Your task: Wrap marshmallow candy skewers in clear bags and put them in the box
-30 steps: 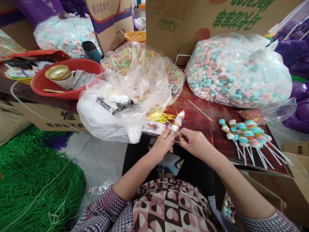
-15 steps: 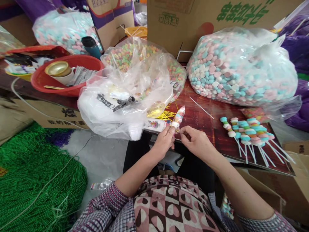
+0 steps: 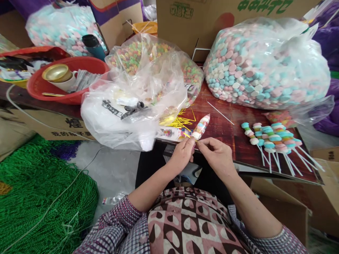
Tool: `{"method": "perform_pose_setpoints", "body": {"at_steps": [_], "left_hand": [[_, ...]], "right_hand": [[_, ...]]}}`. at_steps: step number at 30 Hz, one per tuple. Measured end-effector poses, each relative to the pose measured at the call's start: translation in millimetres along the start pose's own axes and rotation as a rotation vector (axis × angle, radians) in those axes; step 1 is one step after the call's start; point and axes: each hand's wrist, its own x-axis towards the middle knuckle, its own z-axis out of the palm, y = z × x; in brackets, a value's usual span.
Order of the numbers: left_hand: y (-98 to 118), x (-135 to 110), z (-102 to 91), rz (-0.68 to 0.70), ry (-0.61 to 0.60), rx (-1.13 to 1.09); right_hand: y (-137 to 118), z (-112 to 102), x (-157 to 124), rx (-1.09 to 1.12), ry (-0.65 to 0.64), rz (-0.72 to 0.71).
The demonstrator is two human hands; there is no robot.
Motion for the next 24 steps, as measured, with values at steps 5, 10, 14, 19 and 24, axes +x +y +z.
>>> {"method": "perform_pose_setpoints", "body": {"at_steps": [5, 10, 14, 19, 24], "left_hand": [[7, -2, 2.0, 0.026, -0.129, -0.046], [12, -6, 3.3, -0.122, -0.310, -0.229], [14, -10, 1.2, -0.278, -0.445, -0.324], [18, -18, 4.0, -0.440, -0.509, -0.329], [18, -21, 10.8, -0.443, -0.473, -0.369]], "right_hand": [[10, -1, 0, 0.278, -0.081, 0.082], [16, 3, -2, 0.444, -0.024, 0.161], [16, 1, -2, 0.517, -0.092, 0.200], [15, -12, -1, 0.530, -0.403, 0.161], [28, -3, -3, 0.577, -0.264, 0.152]]}}
